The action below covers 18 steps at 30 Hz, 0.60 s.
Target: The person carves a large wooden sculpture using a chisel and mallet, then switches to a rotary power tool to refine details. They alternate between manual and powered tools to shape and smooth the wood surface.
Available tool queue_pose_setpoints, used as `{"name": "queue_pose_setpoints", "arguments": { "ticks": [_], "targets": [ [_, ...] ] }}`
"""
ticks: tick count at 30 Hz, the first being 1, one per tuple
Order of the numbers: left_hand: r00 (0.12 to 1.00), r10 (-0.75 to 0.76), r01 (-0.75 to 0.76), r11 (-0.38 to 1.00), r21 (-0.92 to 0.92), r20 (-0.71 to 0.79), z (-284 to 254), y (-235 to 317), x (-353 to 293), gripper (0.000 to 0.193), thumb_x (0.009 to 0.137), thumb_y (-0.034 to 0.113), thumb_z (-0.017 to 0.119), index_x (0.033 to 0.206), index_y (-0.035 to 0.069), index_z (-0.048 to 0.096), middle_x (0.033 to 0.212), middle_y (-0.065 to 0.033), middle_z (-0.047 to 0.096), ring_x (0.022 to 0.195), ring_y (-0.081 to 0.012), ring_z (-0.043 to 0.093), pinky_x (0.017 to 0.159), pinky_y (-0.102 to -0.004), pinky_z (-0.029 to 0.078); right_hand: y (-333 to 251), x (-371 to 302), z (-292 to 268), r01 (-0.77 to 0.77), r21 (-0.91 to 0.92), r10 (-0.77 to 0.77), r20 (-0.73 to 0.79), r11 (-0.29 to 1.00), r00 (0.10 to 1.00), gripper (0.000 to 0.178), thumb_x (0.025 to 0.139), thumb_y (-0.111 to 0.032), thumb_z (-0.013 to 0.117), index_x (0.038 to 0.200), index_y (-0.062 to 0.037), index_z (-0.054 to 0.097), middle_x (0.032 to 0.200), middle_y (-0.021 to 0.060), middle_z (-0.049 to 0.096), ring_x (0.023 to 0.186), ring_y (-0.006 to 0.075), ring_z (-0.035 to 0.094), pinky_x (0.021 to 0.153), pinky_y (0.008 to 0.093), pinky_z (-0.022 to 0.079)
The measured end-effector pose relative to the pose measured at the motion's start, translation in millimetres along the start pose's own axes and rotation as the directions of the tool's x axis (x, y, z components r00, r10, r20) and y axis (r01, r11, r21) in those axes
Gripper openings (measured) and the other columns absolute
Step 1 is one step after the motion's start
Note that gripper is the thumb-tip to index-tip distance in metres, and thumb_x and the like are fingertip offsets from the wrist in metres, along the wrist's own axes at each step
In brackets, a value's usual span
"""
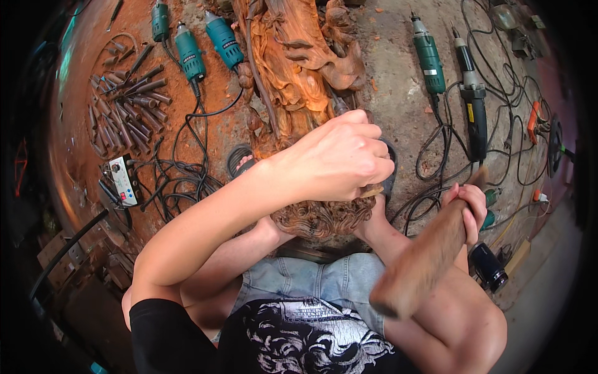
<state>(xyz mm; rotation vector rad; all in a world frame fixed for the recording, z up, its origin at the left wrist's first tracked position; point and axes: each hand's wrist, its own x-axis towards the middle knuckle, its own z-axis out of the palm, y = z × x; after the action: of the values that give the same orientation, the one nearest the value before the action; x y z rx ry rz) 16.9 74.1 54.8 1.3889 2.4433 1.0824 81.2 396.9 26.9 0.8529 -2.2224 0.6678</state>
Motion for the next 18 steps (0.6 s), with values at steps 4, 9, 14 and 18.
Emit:
{"name": "queue_pose_setpoints", "arguments": {
  "ticks": [4, 9, 14, 18],
  "targets": [
    [0.996, 0.062, -0.060, 0.998, 0.034, -0.065, -2, 1, 2, 0.017, 0.068, 0.010, 0.077, 0.078, 0.011, 0.063, 0.077, -0.0010, 0.055, 0.083, -0.0208, 0.058, 0.082, -0.0372, 0.044, -12, 14, -19, -0.042, -0.189, 0.080, 0.196, 0.981, 0.977, 0.045, 0.079, 0.001, 0.078, 0.121, -0.0032, 0.063, 0.101, 0.0173, 0.070, 0.085, 0.0336, 0.070, 0.074, 0.0445, 0.059],
    [0.986, 0.168, -0.166, 0.984, 0.056, -0.023, -17, -6, -16, 0.018, 0.070, 0.020, 0.076, 0.076, 0.011, 0.062, 0.074, -0.0008, 0.053, 0.082, -0.0200, 0.057, 0.085, -0.0393, 0.045, -19, -2, -22, -0.249, -0.119, 0.263, 0.122, 0.961, 0.957, 0.064, 0.074, 0.006, 0.086, 0.130, -0.0046, 0.057, 0.105, 0.0177, 0.070, 0.089, 0.0330, 0.070, 0.078, 0.0434, 0.058],
    [0.977, 0.188, -0.178, 0.979, 0.096, -0.099, 20, 47, 6, 0.018, 0.071, 0.019, 0.069, 0.067, 0.014, 0.053, 0.066, 0.0014, 0.049, 0.072, -0.0179, 0.056, 0.077, -0.0370, 0.046, -25, -6, -31, -0.576, -0.013, 0.560, 0.253, 0.817, 0.789, 0.067, 0.071, 0.004, 0.088, 0.131, -0.0030, 0.057, 0.112, 0.0143, 0.070, 0.099, 0.0265, 0.069, 0.091, 0.0355, 0.054],
    [0.947, 0.054, -0.017, 0.993, 0.121, -0.317, 53, 45, 19, 0.017, 0.072, 0.019, 0.068, 0.068, 0.013, 0.053, 0.065, 0.0009, 0.050, 0.071, -0.0172, 0.057, 0.074, -0.0367, 0.045, -31, -5, -38, -0.893, -0.025, 0.856, 0.295, 0.450, 0.424, 0.057, 0.079, 0.004, 0.084, 0.129, -0.0015, 0.057, 0.110, 0.0046, 0.067, 0.101, 0.0125, 0.060, 0.089, 0.0276, 0.049]
  ]
}}
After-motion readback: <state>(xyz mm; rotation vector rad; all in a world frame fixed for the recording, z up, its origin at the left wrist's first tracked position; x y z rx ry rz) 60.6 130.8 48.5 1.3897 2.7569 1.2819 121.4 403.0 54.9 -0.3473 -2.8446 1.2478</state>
